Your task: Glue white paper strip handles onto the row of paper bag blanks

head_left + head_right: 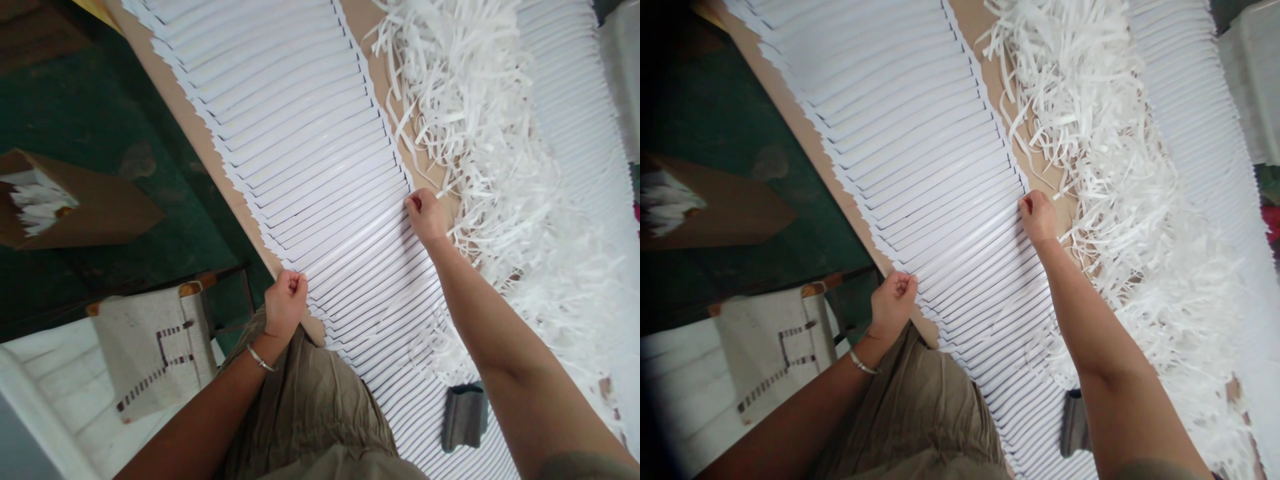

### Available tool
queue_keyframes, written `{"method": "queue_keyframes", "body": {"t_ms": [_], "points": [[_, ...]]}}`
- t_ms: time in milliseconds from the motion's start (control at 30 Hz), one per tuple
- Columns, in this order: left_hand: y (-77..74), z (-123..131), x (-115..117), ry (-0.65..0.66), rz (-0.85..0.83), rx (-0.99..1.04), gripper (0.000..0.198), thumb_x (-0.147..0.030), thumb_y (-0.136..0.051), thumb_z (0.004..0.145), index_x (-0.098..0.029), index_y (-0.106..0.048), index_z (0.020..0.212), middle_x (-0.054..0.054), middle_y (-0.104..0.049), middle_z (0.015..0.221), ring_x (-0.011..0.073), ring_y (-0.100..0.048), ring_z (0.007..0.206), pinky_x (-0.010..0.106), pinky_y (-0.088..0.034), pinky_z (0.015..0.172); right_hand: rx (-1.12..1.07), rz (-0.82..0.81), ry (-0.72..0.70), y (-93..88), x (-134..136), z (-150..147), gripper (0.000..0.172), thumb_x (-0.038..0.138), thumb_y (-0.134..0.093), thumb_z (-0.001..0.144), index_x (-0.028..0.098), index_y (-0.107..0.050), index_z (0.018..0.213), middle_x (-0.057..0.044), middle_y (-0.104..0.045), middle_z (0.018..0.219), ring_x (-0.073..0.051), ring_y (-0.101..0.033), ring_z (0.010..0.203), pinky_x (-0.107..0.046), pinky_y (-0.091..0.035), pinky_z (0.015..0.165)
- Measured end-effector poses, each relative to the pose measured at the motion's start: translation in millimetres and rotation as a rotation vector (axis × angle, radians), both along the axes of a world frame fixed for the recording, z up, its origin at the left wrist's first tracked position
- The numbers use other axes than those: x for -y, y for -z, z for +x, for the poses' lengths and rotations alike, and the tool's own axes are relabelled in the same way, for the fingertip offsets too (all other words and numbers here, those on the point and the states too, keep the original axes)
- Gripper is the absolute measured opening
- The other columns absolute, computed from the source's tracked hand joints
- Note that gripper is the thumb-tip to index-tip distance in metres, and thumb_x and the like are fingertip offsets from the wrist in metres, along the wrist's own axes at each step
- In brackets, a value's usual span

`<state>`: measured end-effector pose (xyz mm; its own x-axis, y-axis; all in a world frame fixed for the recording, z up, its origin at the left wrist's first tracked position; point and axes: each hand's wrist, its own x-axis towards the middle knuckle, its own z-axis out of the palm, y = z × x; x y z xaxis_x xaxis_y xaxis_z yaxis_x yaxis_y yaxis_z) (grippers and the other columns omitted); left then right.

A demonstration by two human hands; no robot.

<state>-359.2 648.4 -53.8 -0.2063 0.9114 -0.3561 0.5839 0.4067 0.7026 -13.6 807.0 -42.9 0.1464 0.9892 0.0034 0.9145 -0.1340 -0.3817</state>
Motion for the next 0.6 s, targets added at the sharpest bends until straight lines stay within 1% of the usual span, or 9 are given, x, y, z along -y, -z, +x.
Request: {"method": "queue_keyframes", "body": {"t_ms": [100, 233, 400, 600], "points": [[-2.5, 1.0, -1.5, -0.001, -0.022, -0.004, 0.02, -0.037, -0.058, 0.09, -0.021, -0.058, 0.078, 0.001, -0.067, 0.067, 0.0163, -0.064, 0.063, 0.026, -0.047, 0.065, 0.016, -0.008, 0.005, -0.9, -0.5, -0.9, 0.01, 0.033, -0.053, 0.087, 0.024, -0.053, 0.082, -0.004, -0.062, 0.082, -0.02, -0.056, 0.076, -0.033, -0.044, 0.075], [-5.4, 2.2, -3.5, 0.002, -0.037, -0.015, 0.018, -0.035, -0.058, 0.09, -0.021, -0.058, 0.078, 0.002, -0.069, 0.07, 0.0164, -0.066, 0.066, 0.026, -0.048, 0.068, 0.011, -0.014, 0.007, 0.9, -1.1, 1.4, 0.01, 0.033, -0.054, 0.086, 0.024, -0.055, 0.082, -0.004, -0.062, 0.08, -0.021, -0.056, 0.077, -0.033, -0.045, 0.075], [-4.4, 2.3, -4.1, -0.003, -0.062, -0.029, 0.017, -0.034, -0.058, 0.089, -0.021, -0.058, 0.078, 0.002, -0.069, 0.071, 0.0165, -0.066, 0.066, 0.026, -0.048, 0.066, -0.007, -0.018, 0.004, 4.4, -1.2, 6.3, 0.01, 0.033, -0.055, 0.086, 0.024, -0.056, 0.083, -0.004, -0.063, 0.08, -0.021, -0.057, 0.078, -0.033, -0.045, 0.075], [-7.2, 1.7, -6.9, 0.048, -0.084, -0.096, 0.017, -0.035, -0.057, 0.089, -0.022, -0.057, 0.078, 0.002, -0.068, 0.068, 0.0179, -0.066, 0.066, 0.027, -0.047, 0.068, 0.011, -0.063, 0.026, 0.9, -1.4, -2.2, 0.01, 0.033, -0.053, 0.086, 0.024, -0.055, 0.083, -0.004, -0.064, 0.082, -0.02, -0.057, 0.075, -0.032, -0.044, 0.072]]}}
